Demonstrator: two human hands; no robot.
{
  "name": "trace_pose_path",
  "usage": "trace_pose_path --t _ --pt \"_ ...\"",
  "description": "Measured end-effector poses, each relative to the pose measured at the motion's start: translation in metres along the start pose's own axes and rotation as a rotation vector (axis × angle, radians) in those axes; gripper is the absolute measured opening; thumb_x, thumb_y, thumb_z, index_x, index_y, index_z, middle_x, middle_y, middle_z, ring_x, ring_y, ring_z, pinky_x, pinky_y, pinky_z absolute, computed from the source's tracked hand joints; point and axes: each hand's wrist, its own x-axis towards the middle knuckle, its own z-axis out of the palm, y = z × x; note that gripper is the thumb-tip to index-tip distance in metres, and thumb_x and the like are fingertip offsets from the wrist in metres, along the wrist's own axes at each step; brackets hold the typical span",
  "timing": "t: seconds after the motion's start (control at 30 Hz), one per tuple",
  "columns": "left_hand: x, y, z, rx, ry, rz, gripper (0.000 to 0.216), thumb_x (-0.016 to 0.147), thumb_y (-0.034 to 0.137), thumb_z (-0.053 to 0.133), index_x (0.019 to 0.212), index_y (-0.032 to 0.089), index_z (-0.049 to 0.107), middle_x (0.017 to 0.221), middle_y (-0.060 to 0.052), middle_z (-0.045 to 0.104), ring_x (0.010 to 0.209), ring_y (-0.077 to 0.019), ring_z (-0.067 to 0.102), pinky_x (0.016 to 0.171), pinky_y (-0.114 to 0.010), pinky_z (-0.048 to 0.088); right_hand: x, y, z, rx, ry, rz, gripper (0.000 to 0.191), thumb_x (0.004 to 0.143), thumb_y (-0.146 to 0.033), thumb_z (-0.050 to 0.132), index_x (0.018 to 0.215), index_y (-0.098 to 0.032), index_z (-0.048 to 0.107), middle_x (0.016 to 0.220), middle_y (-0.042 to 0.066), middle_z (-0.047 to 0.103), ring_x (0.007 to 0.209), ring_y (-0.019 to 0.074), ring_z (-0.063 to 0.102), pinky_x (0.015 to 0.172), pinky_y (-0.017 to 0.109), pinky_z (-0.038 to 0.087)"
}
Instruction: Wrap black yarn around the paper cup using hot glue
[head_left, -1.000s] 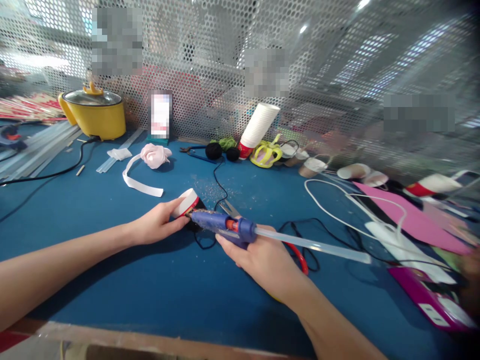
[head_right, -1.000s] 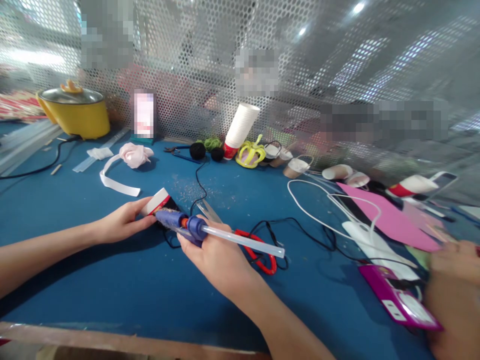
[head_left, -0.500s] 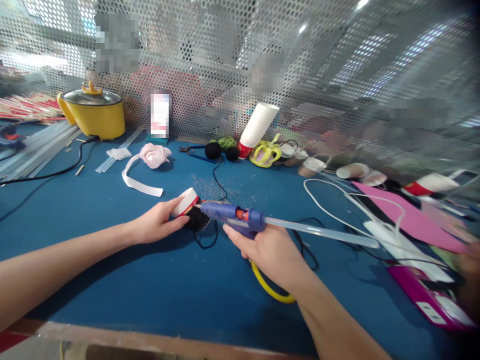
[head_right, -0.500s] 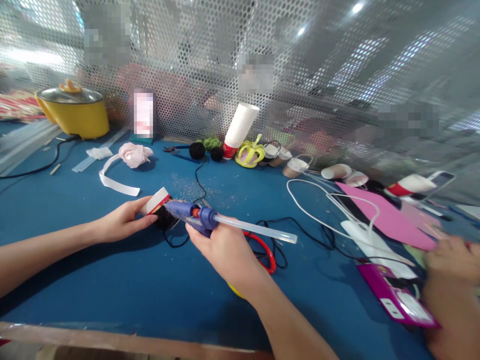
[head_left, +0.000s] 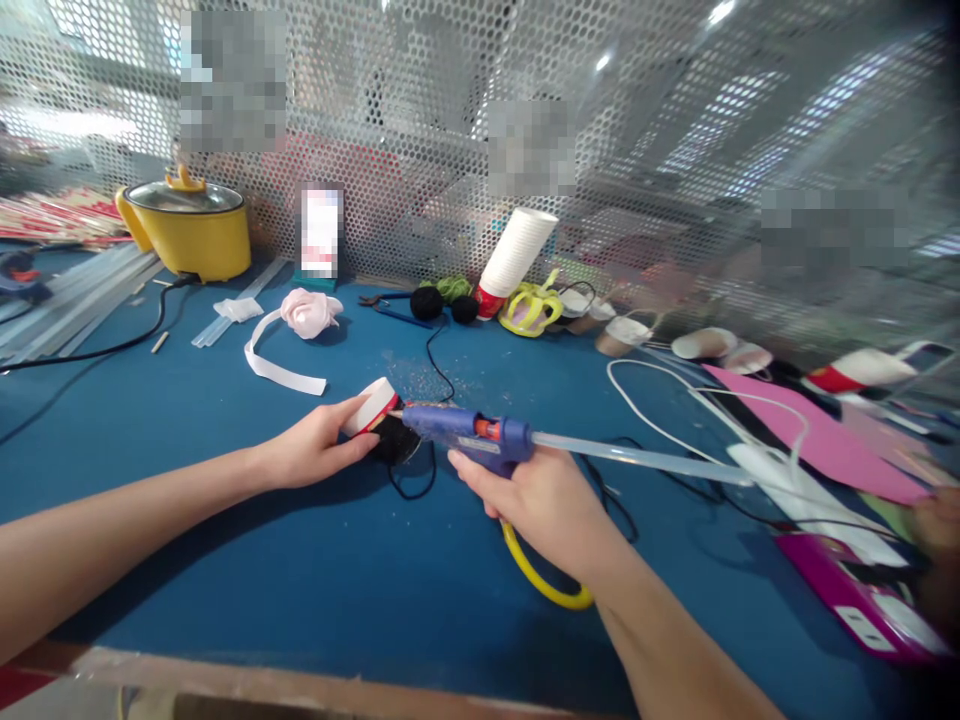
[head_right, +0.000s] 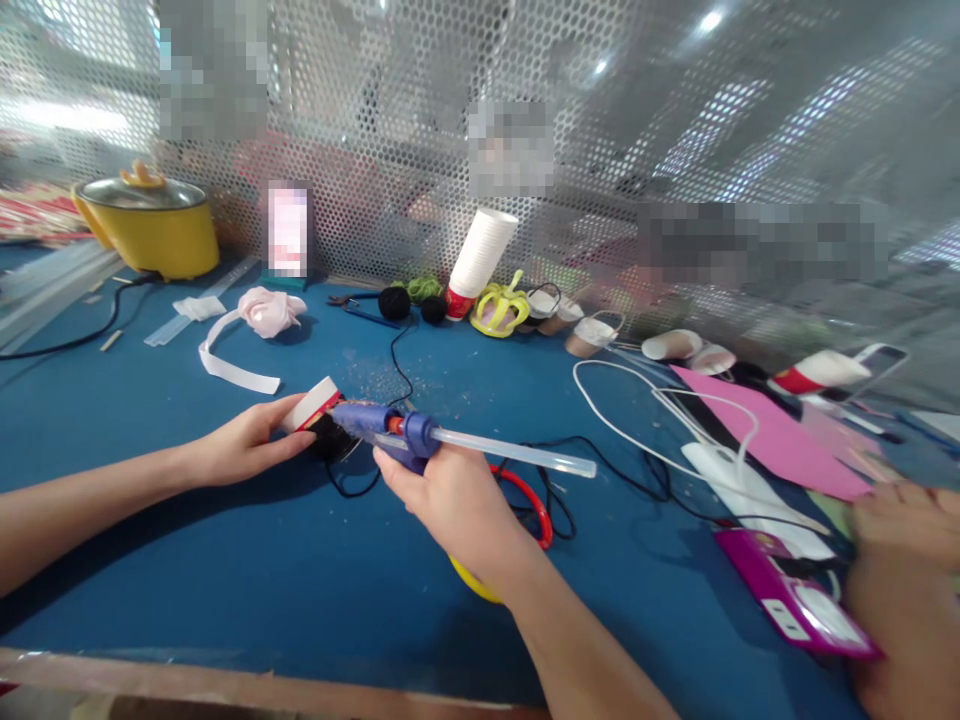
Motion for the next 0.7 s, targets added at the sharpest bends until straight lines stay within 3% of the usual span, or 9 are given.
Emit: trace_pose_path --t 0.23,0.53,0.7 --pt "-0.001 -0.001 0.0 -0.036 -0.011 0.021 0.035 0.084 0.032 0.042 0.113 0.013 0.046 0.104 -0.007 0.061 0.093 -0.0191 0.057 0.082 -0.027 0.044 0.008 0.002 -0.003 0.041 0.019 -0.018 0.017 0.073 -0.03 0.053 0.063 -0.017 0.057 0.039 -0.005 0.05 0.036 0.0108 0.051 0.042 0.021 0.044" --pt "-0.001 -0.001 0.0 -0.032 0.002 0.008 0.034 0.084 0.032 0.042 0.11 0.012 0.049 0.095 -0.005 0.064 0.082 -0.0175 0.058 0.074 -0.025 0.046 0.014 0.005 0.0 0.099 0.031 -0.014 0.016 0.073 -0.03 0.054 0.069 -0.015 0.059 0.038 -0.005 0.049 0.034 0.0098 0.049 0.038 0.02 0.041" --pt "-0.001 -0.001 0.0 -0.04 -0.008 -0.009 0.036 0.084 0.032 0.042 0.113 0.012 0.048 0.101 -0.007 0.063 0.088 -0.0195 0.057 0.079 -0.028 0.046 0.016 0.007 0.0 0.14 0.016 0.016 0.019 0.072 -0.031 0.053 0.067 -0.014 0.058 0.037 -0.004 0.048 0.034 0.0093 0.047 0.036 0.02 0.04"
